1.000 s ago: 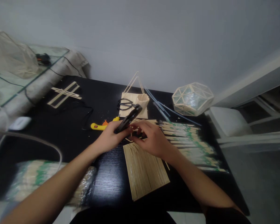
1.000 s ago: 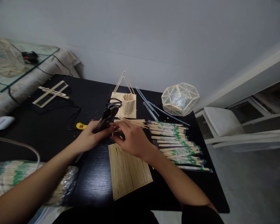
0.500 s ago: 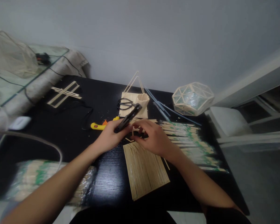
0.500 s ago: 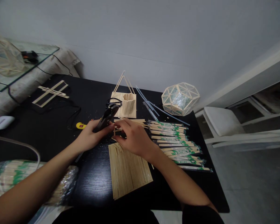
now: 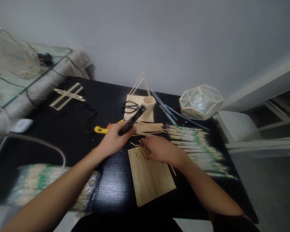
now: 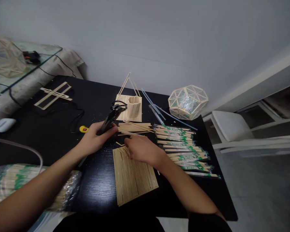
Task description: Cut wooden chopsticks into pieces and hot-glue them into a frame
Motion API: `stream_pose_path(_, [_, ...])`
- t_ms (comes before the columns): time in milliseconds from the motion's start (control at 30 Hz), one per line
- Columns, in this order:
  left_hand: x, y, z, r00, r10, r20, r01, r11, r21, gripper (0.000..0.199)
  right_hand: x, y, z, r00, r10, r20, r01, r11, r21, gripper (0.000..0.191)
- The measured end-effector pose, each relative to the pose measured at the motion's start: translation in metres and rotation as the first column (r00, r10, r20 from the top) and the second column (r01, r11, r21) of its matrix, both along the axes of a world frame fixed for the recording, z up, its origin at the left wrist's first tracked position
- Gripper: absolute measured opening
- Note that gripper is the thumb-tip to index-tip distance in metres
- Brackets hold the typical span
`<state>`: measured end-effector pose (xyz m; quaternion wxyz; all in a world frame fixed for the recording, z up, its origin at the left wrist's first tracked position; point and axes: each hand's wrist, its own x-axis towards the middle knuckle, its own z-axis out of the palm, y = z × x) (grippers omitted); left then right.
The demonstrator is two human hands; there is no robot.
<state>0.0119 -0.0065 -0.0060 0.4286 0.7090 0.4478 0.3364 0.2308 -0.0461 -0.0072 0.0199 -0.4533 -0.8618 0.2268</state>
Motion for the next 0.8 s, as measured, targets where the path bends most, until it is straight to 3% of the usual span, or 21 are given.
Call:
stream_pose_path(167, [-0.001,0.001,-0.002,1.000,-0.007,0.011,0.007,1.000,0.007,0.032,0.002,-0.001,0.006,1.000,0.003,-0.013,-0.004,0.999,-0.034,0.028])
stream_pose_path(300, [-0.001,0.001,-0.003,1.000,-0.012,0.017,0.012,1.000,0.016,0.031,0.008,0.004,0.016,0.998,-0.066,-0.014,0.066,0.997,-0.042,0.024])
stream_pose_path(500, [-0.001,0.001,-0.003,1.000,-0.010,0.011,0.009,1.000,0.028,0.029,0.020,0.015,0.026,0.954,-0.290,0.077,0.284,0.956,0.078,0.017])
stream_pose_path(800, [-0.002,0.002,-0.003,1.000,0.016,-0.026,-0.015,0.999,0.039,0.031,0.036,0.023,0.018,0.875,-0.409,0.258,0.365,0.909,0.201,0.016])
